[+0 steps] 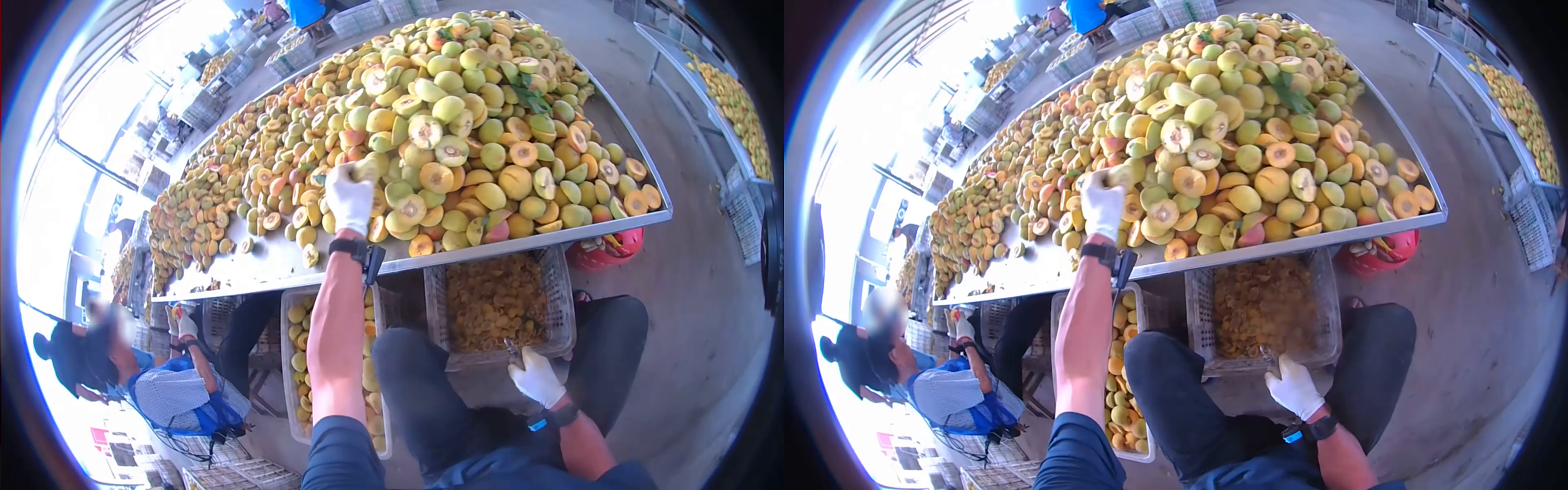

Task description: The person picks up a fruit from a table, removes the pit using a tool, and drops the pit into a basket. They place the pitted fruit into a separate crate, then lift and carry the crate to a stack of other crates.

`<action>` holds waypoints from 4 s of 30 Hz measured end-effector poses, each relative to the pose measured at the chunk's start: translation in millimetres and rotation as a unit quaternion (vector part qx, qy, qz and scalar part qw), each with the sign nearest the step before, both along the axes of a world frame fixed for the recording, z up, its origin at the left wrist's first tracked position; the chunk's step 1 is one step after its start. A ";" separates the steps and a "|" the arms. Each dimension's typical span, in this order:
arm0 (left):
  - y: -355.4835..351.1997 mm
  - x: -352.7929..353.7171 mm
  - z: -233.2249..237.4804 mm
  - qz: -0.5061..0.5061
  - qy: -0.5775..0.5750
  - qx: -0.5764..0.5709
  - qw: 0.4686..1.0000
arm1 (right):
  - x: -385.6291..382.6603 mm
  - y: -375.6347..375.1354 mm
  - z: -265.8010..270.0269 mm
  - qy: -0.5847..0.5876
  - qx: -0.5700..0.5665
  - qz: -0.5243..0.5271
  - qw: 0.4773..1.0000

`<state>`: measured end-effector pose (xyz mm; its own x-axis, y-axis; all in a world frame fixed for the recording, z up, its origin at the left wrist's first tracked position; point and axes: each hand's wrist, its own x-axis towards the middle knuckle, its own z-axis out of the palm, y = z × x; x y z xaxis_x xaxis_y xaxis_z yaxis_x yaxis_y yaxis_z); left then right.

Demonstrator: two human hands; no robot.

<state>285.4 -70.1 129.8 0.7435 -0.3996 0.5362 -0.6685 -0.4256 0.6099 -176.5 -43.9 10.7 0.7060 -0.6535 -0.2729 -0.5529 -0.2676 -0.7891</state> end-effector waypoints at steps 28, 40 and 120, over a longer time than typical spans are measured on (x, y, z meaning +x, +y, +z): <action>142.2 -343.8 -69.0 -0.155 0.701 -0.388 0.578 | 3.0 46.6 81.6 -0.124 -0.063 0.000 0.990; 151.2 -343.9 -67.7 -0.189 0.730 -0.398 0.523 | -0.5 60.6 63.3 -0.057 -0.118 0.097 0.987; 106.6 -338.6 -95.9 -0.282 0.645 -0.193 0.684 | -11.0 6.9 32.8 -0.232 0.882 0.028 0.409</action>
